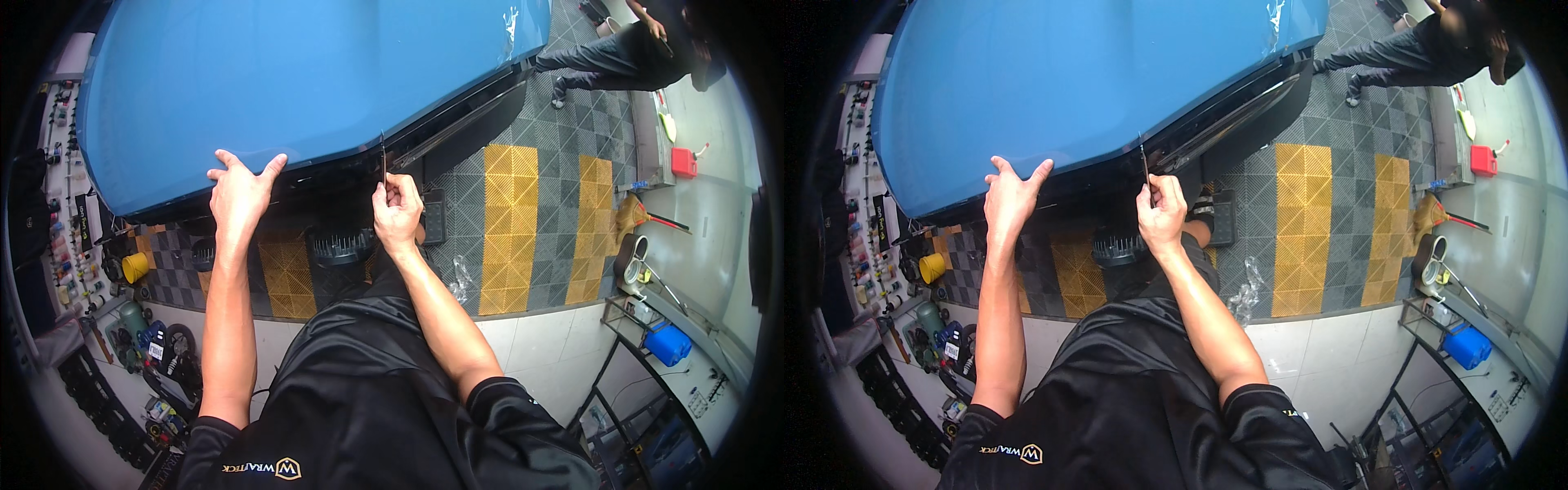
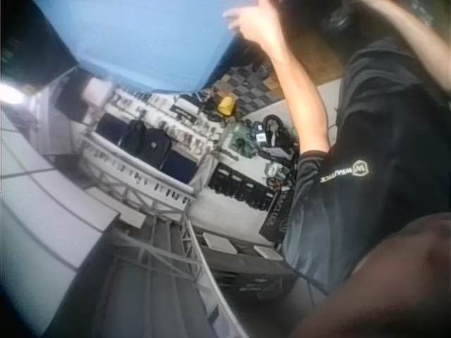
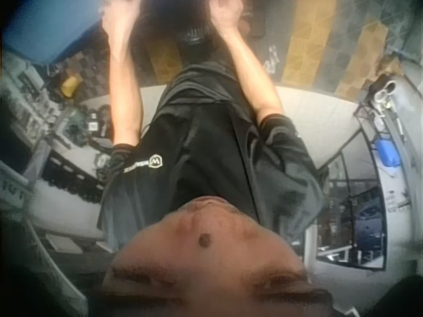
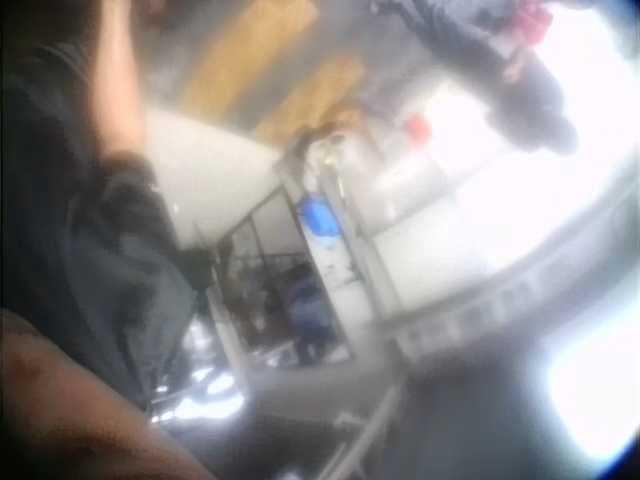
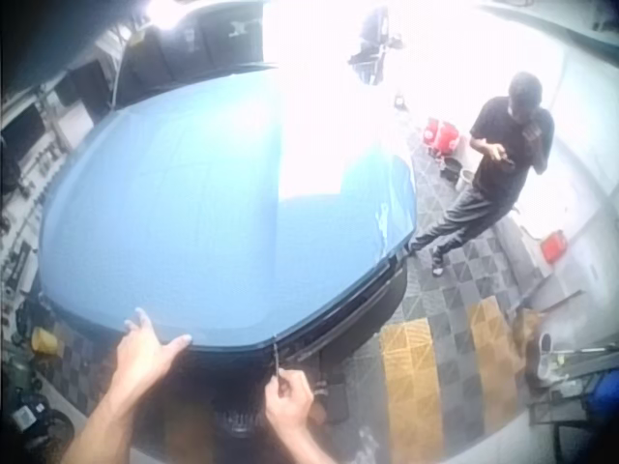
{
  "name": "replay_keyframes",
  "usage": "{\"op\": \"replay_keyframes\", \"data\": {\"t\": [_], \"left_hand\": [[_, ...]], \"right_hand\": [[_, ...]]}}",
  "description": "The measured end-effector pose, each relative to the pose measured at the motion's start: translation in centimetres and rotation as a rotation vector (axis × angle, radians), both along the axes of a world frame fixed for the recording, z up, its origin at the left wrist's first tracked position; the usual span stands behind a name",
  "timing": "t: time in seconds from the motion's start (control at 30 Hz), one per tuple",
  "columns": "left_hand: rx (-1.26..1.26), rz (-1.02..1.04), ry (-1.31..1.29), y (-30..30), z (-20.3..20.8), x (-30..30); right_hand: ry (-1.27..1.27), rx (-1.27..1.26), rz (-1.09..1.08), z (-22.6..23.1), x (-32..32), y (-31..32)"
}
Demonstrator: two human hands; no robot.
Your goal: The person uses a utility knife to score a line on the blue car hood, then peels off a strip of clear protective film along the scored line. The removed film is gathered and held in hand.
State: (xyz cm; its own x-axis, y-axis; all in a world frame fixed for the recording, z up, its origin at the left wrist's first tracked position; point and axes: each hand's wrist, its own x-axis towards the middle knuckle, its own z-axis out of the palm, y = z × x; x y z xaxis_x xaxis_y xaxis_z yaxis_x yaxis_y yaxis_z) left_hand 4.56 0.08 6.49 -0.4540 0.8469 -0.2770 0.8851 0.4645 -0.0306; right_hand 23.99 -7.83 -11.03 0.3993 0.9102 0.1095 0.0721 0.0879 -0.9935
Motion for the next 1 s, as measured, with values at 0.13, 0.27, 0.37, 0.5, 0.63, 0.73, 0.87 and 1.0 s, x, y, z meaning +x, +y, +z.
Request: {"op": "replay_keyframes", "data": {"t": [0.13,0.27,0.37,0.5,0.63,0.73,0.87,1.0], "left_hand": [[0.014,-0.003,0.005,-0.1,-0.3,-0.2],[0.050,-0.006,-0.023,-0.1,-0.7,-0.5],[0.059,0.024,-0.070,-0.1,-1.0,-0.5],[0.096,0.040,-0.105,-0.1,-1.3,-0.2],[0.134,0.085,-0.177,-0.2,-1.5,0.3],[0.150,0.097,-0.200,-0.3,-1.7,0.4],[0.152,0.127,-0.255,-0.5,-1.7,0.5],[0.116,0.144,-0.238,-0.5,-1.3,0.6]], "right_hand": [[-0.019,-0.003,0.003,0.7,0.1,0.2],[0.188,-0.026,0.004,3.1,1.2,-2.1],[0.075,-0.025,-0.039,4.9,4.8,-7.1],[0.241,-0.301,-0.141,4.6,13.4,-13.6],[-0.037,-0.580,-0.249,4.1,21.1,-17.8],[-0.362,-0.773,-0.239,5.1,24.9,-19.0],[-0.357,-0.757,-0.173,5.3,26.7,-17.1],[-0.863,-0.634,0.234,5.3,27.5,-16.3]]}}
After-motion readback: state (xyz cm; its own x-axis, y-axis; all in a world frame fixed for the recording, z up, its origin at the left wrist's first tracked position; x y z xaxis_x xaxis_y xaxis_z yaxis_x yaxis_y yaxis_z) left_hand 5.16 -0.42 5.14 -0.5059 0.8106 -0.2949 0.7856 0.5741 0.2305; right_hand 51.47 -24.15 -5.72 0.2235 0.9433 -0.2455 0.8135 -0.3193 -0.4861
